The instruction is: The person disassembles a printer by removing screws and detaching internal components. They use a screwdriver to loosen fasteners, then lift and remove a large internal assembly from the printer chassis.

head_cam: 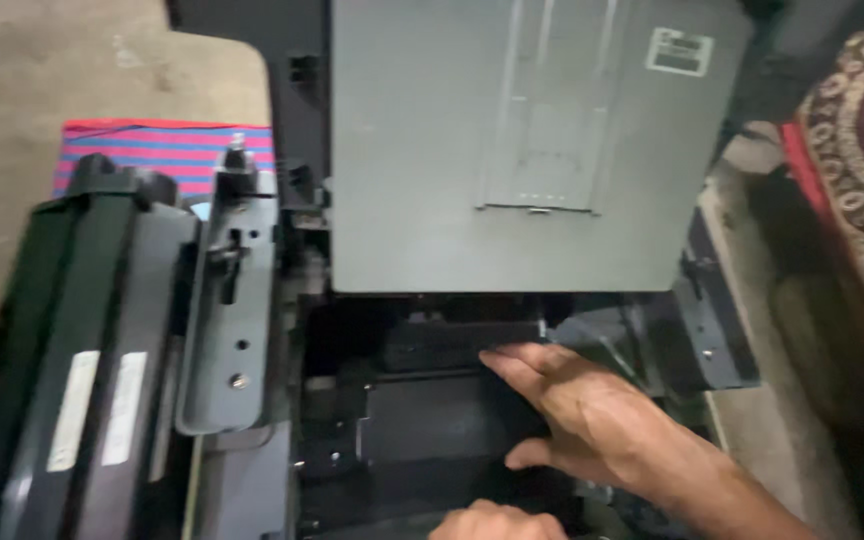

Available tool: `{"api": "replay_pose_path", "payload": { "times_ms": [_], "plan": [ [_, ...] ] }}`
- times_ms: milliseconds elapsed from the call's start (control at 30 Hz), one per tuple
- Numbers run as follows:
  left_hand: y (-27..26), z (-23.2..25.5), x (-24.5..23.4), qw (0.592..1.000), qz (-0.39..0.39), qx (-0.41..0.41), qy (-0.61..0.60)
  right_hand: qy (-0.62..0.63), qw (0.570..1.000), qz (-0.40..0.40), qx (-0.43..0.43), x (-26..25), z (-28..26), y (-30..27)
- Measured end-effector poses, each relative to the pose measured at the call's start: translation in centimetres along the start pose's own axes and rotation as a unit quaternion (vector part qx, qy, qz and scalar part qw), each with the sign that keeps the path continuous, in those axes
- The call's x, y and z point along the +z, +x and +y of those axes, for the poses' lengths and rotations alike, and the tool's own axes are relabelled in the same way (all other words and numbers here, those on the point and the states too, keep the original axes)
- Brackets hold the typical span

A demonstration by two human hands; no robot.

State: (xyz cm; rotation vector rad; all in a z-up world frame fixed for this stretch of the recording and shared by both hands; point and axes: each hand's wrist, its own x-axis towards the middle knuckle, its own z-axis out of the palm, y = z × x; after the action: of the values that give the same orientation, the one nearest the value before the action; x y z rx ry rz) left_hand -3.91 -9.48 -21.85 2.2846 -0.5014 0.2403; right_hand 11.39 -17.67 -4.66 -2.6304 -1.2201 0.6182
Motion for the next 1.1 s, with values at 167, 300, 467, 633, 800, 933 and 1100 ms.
{"api": "replay_pose_path", "payload": {
  "times_ms": [167, 300, 467, 633, 800, 933, 1100],
  "plan": [
    [0.5, 0.8, -2.3, 0.987, 0.142, 0.018, 0.070, 0.018, 0.985, 0.170, 0.000, -2.5, -0.8, -1.2],
    [2.7, 0.5, -4.8, 0.935, 0.300, 0.104, 0.159, -0.012, 0.956, 0.285, 0.071, -5.2, -0.9, -2.1],
    [3.1, -0.3, -8.7, 0.932, 0.230, 0.184, 0.209, -0.014, 0.942, 0.332, 0.044, -6.3, -0.8, -3.2],
    [3.3, -1.6, -11.4, 0.972, 0.032, 0.142, 0.184, -0.012, 0.935, 0.349, 0.060, -6.9, -0.8, -4.4],
    [5.4, -0.8, -11.8, 0.889, -0.392, -0.151, 0.181, 0.045, 0.921, 0.369, 0.119, -7.1, -1.1, -4.9],
    [6.2, 0.1, -12.4, 0.875, -0.407, -0.174, 0.198, 0.140, 0.883, 0.422, 0.150, -7.3, -1.0, -5.3],
    [7.2, 0.6, -13.1, 0.869, -0.423, -0.171, 0.193, 0.120, 0.900, 0.409, 0.095, -7.5, -0.6, -5.6]
  ]
}}
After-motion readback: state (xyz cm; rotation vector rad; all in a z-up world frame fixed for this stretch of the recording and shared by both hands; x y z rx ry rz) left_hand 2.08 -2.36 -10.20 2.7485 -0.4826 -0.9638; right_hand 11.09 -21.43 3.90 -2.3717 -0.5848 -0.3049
